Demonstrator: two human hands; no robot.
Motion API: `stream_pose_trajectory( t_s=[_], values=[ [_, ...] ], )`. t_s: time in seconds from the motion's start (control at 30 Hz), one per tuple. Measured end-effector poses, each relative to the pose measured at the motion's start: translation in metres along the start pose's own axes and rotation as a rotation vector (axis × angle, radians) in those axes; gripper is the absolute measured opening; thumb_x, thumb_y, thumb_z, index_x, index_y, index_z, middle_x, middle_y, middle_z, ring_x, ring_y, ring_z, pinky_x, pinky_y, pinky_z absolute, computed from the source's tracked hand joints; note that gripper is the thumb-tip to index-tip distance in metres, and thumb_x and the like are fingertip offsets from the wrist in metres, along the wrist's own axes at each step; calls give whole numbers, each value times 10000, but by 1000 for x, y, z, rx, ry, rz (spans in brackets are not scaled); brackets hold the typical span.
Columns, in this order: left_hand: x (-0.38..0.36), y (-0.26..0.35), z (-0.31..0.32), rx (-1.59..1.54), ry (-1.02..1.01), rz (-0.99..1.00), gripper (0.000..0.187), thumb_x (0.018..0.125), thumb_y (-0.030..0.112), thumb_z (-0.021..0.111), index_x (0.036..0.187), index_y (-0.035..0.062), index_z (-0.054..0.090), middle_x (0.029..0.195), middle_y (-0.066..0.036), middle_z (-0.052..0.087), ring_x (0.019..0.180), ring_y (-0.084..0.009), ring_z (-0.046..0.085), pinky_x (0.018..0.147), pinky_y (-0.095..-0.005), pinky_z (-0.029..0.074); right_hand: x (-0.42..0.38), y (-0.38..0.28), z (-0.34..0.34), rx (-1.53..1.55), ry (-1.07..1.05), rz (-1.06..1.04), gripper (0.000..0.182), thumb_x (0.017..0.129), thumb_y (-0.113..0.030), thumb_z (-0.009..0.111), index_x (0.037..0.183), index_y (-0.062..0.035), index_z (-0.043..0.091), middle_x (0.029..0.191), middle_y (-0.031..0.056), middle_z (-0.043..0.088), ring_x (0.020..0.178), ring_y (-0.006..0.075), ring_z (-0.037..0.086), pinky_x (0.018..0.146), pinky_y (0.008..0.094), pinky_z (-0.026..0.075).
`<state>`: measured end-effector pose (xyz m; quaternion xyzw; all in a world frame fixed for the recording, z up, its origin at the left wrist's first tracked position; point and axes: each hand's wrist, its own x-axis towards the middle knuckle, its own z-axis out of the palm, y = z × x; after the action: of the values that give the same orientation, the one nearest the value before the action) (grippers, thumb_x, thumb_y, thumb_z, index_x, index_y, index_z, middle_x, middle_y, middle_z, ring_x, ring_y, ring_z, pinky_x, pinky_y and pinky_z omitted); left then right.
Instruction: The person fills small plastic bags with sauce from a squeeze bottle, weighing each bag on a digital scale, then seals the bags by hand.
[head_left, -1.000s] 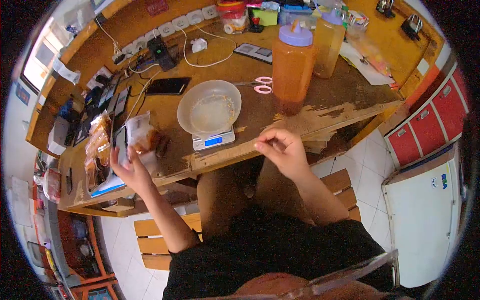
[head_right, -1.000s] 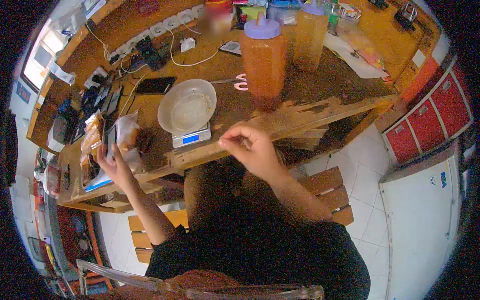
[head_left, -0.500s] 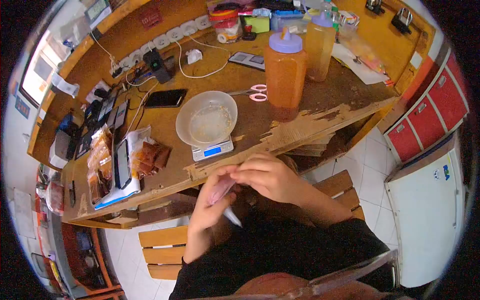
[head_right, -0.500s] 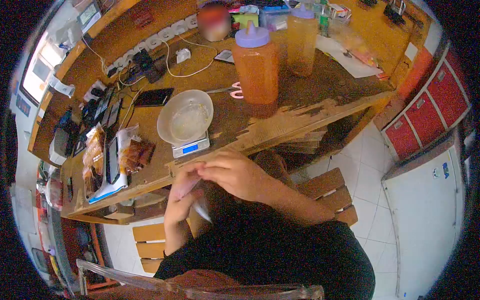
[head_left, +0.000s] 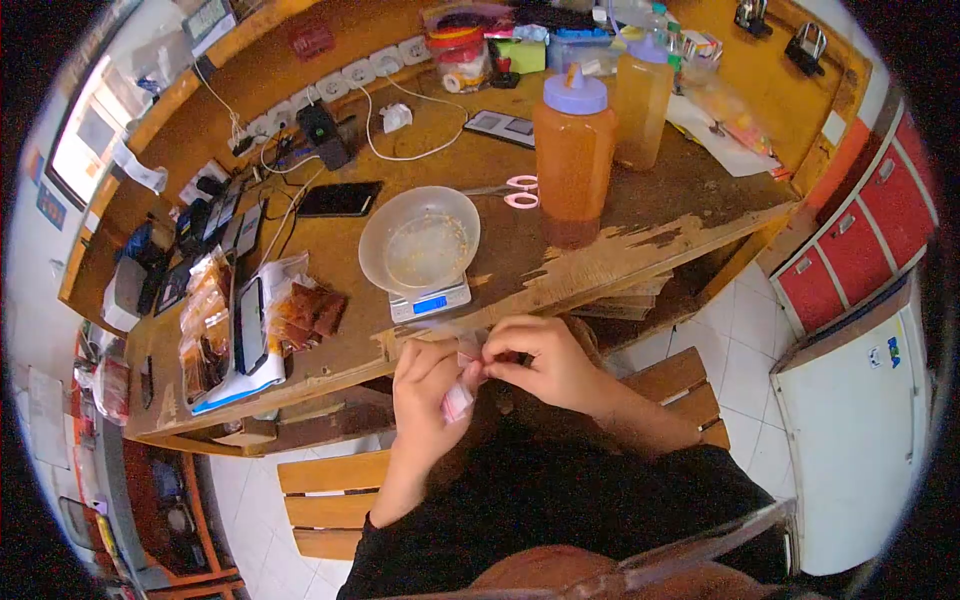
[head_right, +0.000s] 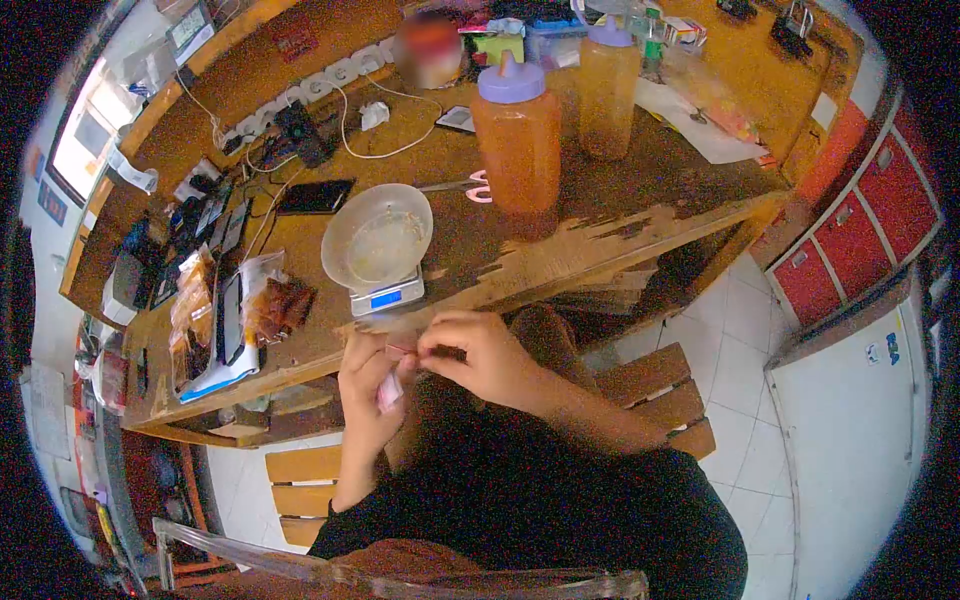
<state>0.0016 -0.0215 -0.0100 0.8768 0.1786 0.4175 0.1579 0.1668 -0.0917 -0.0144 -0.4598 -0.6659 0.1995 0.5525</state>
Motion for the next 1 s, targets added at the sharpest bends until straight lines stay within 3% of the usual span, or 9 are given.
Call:
stream_pose_trajectory(
  t_s=[0.2,0.33,0.4,0.47,0.5,0.6,0.67,0.83,1.0],
  values=[
    [5,11,-7,81,-113,8,109,680,36,669,760,14,598,842,-118,598,759,-300,526,651,-359,443,-6,-9,5,-34,-88,94,110,765,-81,624,824,-5,571,776,141,560,706,316,568,626,371,463],
    [-2,9,0,180,44,-79,99,652,29,634,734,0,589,773,-129,594,708,-310,536,625,-371,448,-3,-9,7,-266,226,54,108,745,-60,602,755,-5,509,729,145,534,680,339,556,592,399,456],
    [-2,8,1,157,96,-138,87,645,29,622,714,-6,583,741,-136,591,689,-318,544,618,-381,449,-3,-12,8,-250,187,162,116,737,-63,613,766,-8,515,783,147,538,761,338,556,657,409,452],
    [-3,8,3,41,155,-243,63,643,33,612,678,-5,576,678,-145,574,630,-329,556,582,-390,451,-3,-8,12,-420,189,-30,139,740,-76,625,762,-4,507,875,149,533,866,344,530,740,440,423],
    [-4,9,3,38,154,-244,63,643,33,612,678,-5,576,678,-145,574,630,-329,556,582,-390,451,-7,-6,13,-382,110,-53,173,729,-79,642,860,3,566,1059,155,528,1010,343,500,851,446,399],
    [-1,17,5,16,51,-301,55,641,29,607,651,-4,564,648,-153,556,604,-330,564,559,-380,454,-3,-10,13,-422,157,-269,305,713,-82,645,1003,-3,599,1184,167,502,1078,336,495,924,417,392],
    [2,22,7,39,-59,-188,68,641,31,616,630,5,554,625,-149,541,574,-327,559,536,-367,457,-4,-8,8,-432,93,-221,402,714,-97,638,1107,-22,592,1273,183,453,1151,350,456,988,413,361],
    [14,20,9,-29,-57,-22,248,624,14,636,862,29,567,859,-167,593,778,-338,572,679,-394,461,-5,-19,-17,-480,-5,-1,289,681,-93,692,952,-20,624,1307,189,409,1196,369,402,1016,457,322],
    [16,10,8,178,-237,82,658,616,83,756,1204,35,464,1110,-174,558,999,-338,537,870,-380,426,0,-15,-20,-345,76,-61,190,676,-86,708,835,-38,615,1220,175,452,1135,334,440,976,424,345]
  ],
)
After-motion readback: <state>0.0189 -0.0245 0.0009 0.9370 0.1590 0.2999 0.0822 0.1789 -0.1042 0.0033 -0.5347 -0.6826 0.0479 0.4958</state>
